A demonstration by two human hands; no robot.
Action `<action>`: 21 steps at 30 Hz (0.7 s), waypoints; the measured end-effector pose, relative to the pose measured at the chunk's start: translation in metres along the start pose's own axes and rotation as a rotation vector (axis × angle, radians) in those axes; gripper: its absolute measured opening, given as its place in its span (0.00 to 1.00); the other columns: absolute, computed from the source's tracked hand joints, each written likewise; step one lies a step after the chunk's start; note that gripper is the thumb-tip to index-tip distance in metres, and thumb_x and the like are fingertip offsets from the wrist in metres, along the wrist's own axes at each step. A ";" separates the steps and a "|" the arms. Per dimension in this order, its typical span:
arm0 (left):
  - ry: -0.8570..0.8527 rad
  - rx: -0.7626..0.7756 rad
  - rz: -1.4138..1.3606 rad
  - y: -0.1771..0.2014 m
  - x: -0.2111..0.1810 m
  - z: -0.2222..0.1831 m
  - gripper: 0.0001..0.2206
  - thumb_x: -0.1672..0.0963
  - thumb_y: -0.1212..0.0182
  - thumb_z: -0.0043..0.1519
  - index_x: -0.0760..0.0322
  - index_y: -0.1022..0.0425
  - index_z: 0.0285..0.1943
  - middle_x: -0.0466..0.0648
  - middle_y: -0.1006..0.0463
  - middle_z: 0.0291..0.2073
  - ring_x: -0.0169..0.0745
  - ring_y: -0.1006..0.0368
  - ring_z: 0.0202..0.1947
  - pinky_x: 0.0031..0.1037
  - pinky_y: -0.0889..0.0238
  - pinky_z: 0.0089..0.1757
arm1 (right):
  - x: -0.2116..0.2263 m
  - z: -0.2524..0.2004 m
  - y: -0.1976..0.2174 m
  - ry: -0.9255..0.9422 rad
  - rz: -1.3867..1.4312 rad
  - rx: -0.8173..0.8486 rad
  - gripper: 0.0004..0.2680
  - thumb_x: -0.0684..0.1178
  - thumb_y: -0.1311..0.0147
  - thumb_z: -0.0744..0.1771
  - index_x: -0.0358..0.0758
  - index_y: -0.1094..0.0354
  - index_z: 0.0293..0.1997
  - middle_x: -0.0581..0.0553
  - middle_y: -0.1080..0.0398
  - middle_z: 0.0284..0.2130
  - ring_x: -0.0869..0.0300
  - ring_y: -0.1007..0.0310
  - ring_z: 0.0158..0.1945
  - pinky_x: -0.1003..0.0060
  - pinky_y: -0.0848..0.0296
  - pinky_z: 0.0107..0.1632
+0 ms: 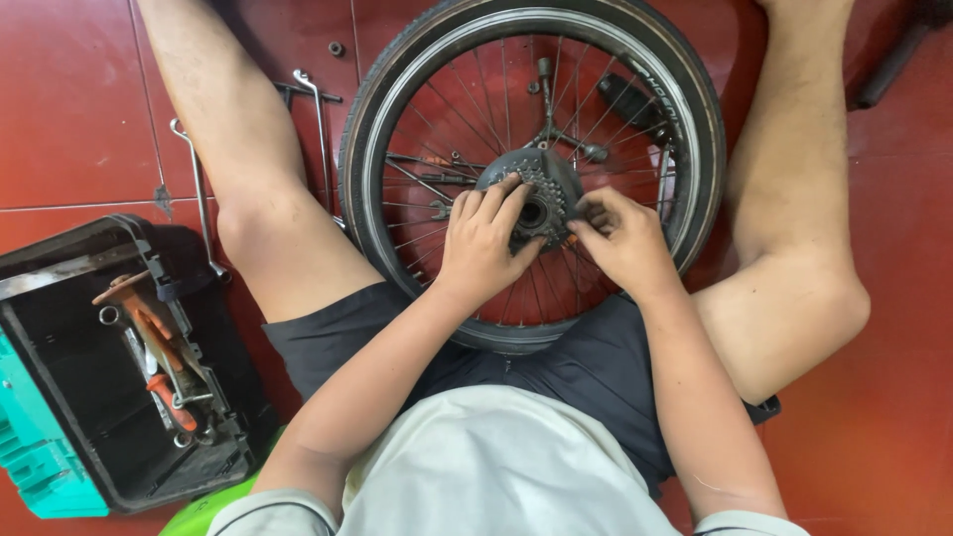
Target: The person is performing maintenance on a bicycle wheel, specifically focusing on cleaning and adjusting the cassette gears while sitting on the floor.
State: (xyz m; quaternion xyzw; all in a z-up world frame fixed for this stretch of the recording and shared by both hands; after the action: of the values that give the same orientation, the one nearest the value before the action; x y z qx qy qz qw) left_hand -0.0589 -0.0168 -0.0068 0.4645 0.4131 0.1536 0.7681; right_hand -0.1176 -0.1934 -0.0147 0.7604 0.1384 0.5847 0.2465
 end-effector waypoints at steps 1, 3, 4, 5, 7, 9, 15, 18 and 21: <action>-0.001 0.000 -0.001 -0.001 0.000 0.000 0.36 0.50 0.21 0.45 0.59 0.28 0.64 0.49 0.27 0.57 0.49 0.28 0.51 0.42 0.39 0.57 | 0.000 0.000 0.000 -0.001 -0.001 -0.001 0.08 0.37 0.37 0.65 0.36 0.27 0.46 0.36 0.24 0.33 0.47 0.20 0.37 0.55 0.19 0.35; 0.003 -0.014 0.005 -0.001 0.000 0.000 0.36 0.50 0.21 0.44 0.58 0.27 0.64 0.49 0.26 0.57 0.49 0.28 0.50 0.43 0.39 0.57 | -0.002 0.000 -0.002 -0.054 -0.015 0.008 0.06 0.38 0.37 0.65 0.35 0.26 0.44 0.35 0.25 0.30 0.48 0.21 0.35 0.57 0.21 0.31; 0.003 -0.012 0.005 -0.002 0.000 -0.002 0.36 0.50 0.21 0.44 0.58 0.27 0.64 0.49 0.26 0.57 0.49 0.28 0.50 0.43 0.39 0.57 | 0.002 -0.001 -0.002 -0.055 -0.014 0.008 0.06 0.38 0.37 0.65 0.35 0.26 0.44 0.35 0.25 0.30 0.48 0.21 0.35 0.57 0.21 0.31; 0.014 -0.019 0.014 -0.002 0.000 -0.003 0.36 0.49 0.21 0.45 0.58 0.27 0.64 0.49 0.26 0.57 0.49 0.28 0.50 0.44 0.40 0.57 | 0.008 -0.001 -0.002 -0.044 -0.056 0.002 0.06 0.38 0.37 0.65 0.35 0.27 0.44 0.35 0.24 0.30 0.47 0.21 0.35 0.57 0.20 0.31; 0.018 -0.030 0.022 -0.004 0.000 -0.002 0.36 0.48 0.21 0.45 0.58 0.27 0.64 0.49 0.26 0.56 0.49 0.28 0.49 0.44 0.40 0.58 | 0.014 -0.001 0.001 -0.030 -0.099 -0.012 0.07 0.38 0.37 0.64 0.35 0.27 0.44 0.34 0.24 0.30 0.47 0.21 0.35 0.56 0.20 0.31; 0.029 -0.051 0.002 -0.002 -0.001 -0.004 0.35 0.49 0.21 0.45 0.60 0.27 0.63 0.51 0.25 0.54 0.51 0.28 0.47 0.44 0.39 0.57 | 0.018 -0.006 -0.001 -0.019 -0.060 -0.021 0.17 0.39 0.39 0.66 0.36 0.36 0.62 0.30 0.25 0.34 0.42 0.21 0.37 0.49 0.20 0.34; -0.019 -0.020 0.012 -0.001 0.003 -0.002 0.35 0.47 0.22 0.46 0.59 0.27 0.63 0.50 0.26 0.55 0.49 0.28 0.46 0.44 0.41 0.58 | 0.022 0.004 0.003 0.003 -0.020 0.100 0.27 0.38 0.39 0.65 0.41 0.47 0.73 0.26 0.26 0.37 0.35 0.22 0.38 0.44 0.19 0.36; -0.051 0.032 0.014 0.005 0.004 0.001 0.40 0.46 0.20 0.42 0.56 0.29 0.65 0.49 0.28 0.57 0.49 0.28 0.47 0.46 0.41 0.58 | 0.030 0.011 0.008 0.002 -0.020 0.123 0.27 0.36 0.40 0.64 0.40 0.44 0.73 0.28 0.27 0.35 0.38 0.22 0.35 0.49 0.20 0.33; -0.105 0.111 0.035 0.017 0.001 0.003 0.41 0.50 0.19 0.44 0.58 0.32 0.69 0.53 0.31 0.62 0.51 0.29 0.47 0.46 0.42 0.59 | 0.036 0.015 0.005 -0.001 -0.073 0.143 0.25 0.37 0.43 0.65 0.40 0.42 0.72 0.30 0.26 0.36 0.39 0.22 0.36 0.48 0.20 0.32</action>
State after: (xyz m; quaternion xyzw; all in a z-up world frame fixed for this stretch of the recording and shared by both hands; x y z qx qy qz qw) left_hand -0.0531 -0.0088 0.0076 0.5211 0.3718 0.1193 0.7589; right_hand -0.0938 -0.1829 0.0152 0.7707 0.2072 0.5638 0.2127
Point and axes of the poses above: each hand's wrist, its own z-axis towards the middle knuckle, its own y-axis out of the back of the hand, x = y × z, the point moved 7 cm from there along z, towards the middle knuckle
